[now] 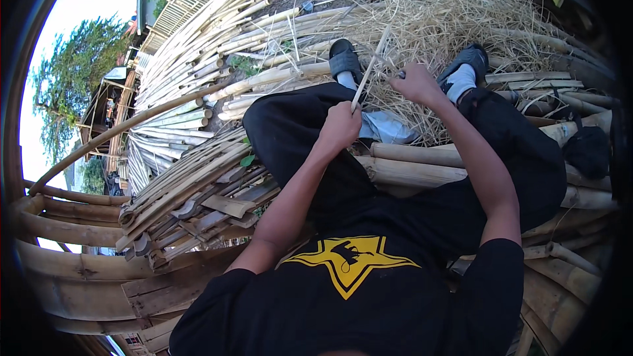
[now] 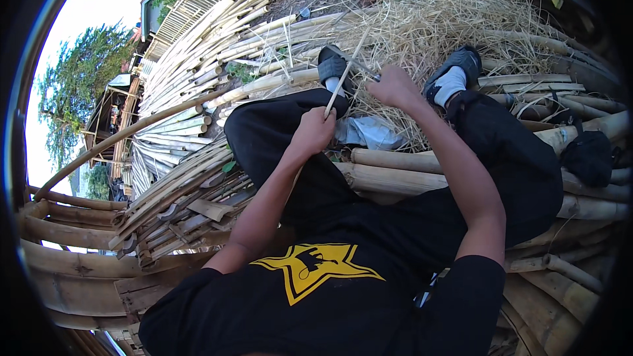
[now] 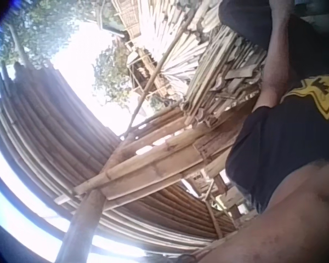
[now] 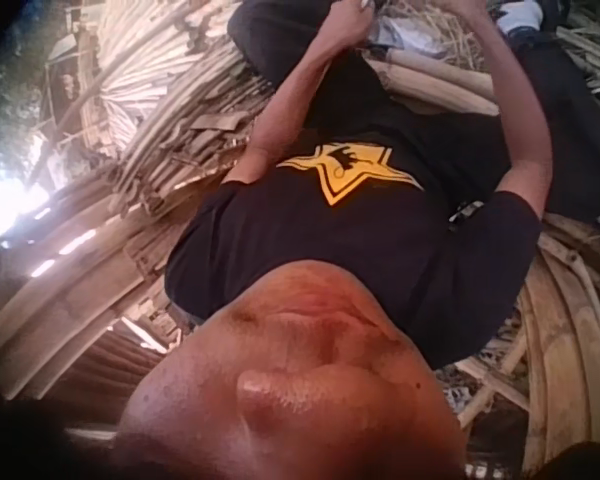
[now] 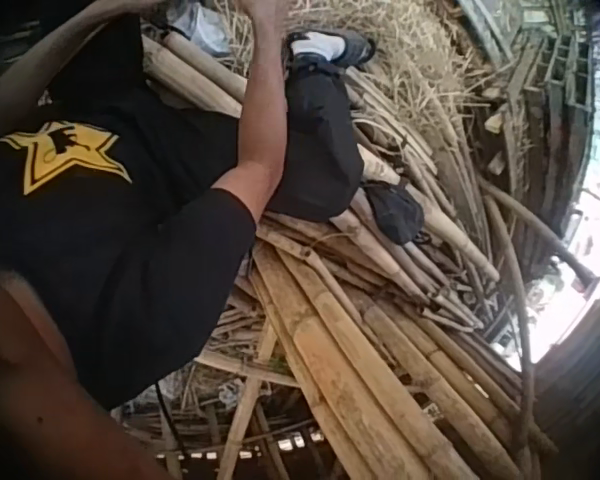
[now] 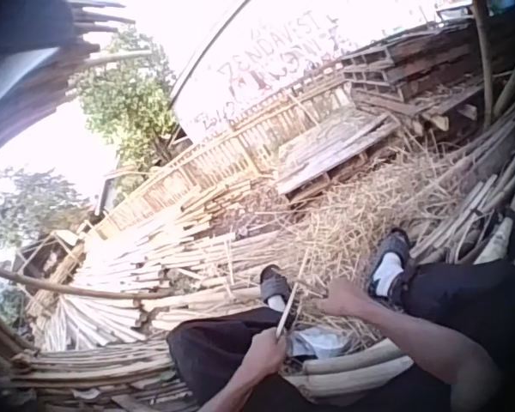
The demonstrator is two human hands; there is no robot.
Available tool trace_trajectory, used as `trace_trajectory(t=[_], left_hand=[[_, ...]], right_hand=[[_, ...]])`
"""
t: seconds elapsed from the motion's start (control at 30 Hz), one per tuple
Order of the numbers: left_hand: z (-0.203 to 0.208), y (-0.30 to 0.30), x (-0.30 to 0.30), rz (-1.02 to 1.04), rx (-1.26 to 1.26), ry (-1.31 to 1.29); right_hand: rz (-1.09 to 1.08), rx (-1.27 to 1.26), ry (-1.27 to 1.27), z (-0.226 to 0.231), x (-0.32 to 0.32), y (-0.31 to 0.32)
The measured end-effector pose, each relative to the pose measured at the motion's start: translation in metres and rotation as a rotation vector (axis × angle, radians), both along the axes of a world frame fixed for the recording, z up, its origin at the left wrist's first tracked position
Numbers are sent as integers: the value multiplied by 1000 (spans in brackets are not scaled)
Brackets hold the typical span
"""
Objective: The person whittles and scrapes bamboo sticks with a knife, peeling off thin strips by hand.
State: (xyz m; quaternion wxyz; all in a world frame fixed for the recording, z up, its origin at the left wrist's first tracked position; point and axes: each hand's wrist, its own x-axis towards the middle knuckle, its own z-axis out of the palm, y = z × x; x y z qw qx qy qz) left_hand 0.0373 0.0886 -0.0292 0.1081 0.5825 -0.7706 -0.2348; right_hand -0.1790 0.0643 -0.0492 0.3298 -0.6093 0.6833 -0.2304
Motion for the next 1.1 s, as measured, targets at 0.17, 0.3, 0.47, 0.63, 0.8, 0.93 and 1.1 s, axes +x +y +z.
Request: trace_trajectory(t=[0.17, 0.3, 0.47, 0.63, 0.8, 0.93, 1.1], left_hand=[[9, -4, -21, 73, -97, -189], [3, -8, -24, 34, -5, -138], [-5, -11, -24, 9, 22, -84], [-14, -9, -29, -16, 93, -72], [-8, 4, -19, 30, 149, -35], [-4, 45, -3, -5, 204, 38], [11, 71, 11, 23, 231, 44]], right_hand=[[63, 2, 107, -8, 31, 19], [104, -63, 195, -4, 40, 27], [77, -41, 168, -15, 39, 23], [27, -75, 159, -31, 30, 18], [14, 13, 252, -49, 13, -6], [-215, 82, 246, -57, -61, -16], [-280, 73, 286, -75, -74, -28]])
